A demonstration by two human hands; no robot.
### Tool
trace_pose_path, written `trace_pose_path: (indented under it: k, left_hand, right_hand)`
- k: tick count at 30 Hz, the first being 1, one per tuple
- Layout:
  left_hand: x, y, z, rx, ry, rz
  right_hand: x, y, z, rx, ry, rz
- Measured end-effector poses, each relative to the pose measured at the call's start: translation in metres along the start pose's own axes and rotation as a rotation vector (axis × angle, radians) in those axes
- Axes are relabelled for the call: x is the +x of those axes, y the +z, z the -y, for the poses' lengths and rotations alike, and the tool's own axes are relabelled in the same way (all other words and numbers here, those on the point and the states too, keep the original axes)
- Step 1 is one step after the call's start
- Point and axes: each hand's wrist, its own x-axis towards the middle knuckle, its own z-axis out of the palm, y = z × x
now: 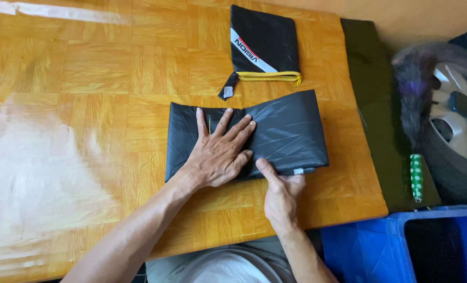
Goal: The person folds a black textile item on a wooden table and then tucks it into a smaller black bag.
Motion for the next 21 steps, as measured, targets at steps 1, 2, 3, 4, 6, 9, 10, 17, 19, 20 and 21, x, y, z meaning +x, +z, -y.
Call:
trace_pose_path:
  k: [1, 2, 3, 4, 6, 9, 10, 17, 19, 20, 21]
  left_hand:
    - [0.000, 0.002, 0.001, -0.001, 0.002, -0.006]
    - [0.000, 0.004, 0.003, -0.011, 0.002, -0.030]
    - [0.000, 0.006, 0.005, -0.022, 0.000, -0.059]
    - [0.003, 0.008, 0.007, -0.022, 0.000, -0.068]
    - [0.004, 0.014, 0.010, -0.099, -0.019, -0.131]
    - [0.011, 0.027, 0.027, -0.250, -0.038, -0.206]
    - [0.010, 0.022, 0.029, -0.251, -0.042, -0.211]
    - [-0.027, -0.037, 0.097, -0.173, -0.598, -0.512]
    - [-0.031, -0.041, 0.108, -0.419, -0.727, -0.336]
    - [-0.034, -0.046, 0.099, -0.504, -0.774, -0.336]
    - [-0.035, -0.051, 0.090, -0.587, -0.814, -0.328]
  right_hand:
    - [-0.001, 0.005, 0.000, -0.001, -0.006, 0.002]
    - [-0.001, 0.010, 0.000, -0.127, 0.006, -0.074]
    - [-0.001, 0.015, 0.000, -0.252, 0.016, -0.147]
    - [-0.002, 0.016, -0.001, -0.252, 0.008, -0.142]
    - [-0.005, 0.017, -0.004, -0.514, 0.088, -0.132]
    - [-0.006, 0.005, -0.048, -0.674, -0.132, -0.080]
    - [-0.007, 0.003, -0.052, -0.676, -0.135, -0.074]
    - [-0.004, -0.010, -0.072, -0.703, -0.491, 0.049]
    - [-0.010, -0.003, -0.051, -0.725, -0.533, 0.128]
    - [-0.018, 0.010, -0.021, -0.690, -0.589, 0.307]
    - [-0.027, 0.022, 0.009, -0.652, -0.638, 0.476]
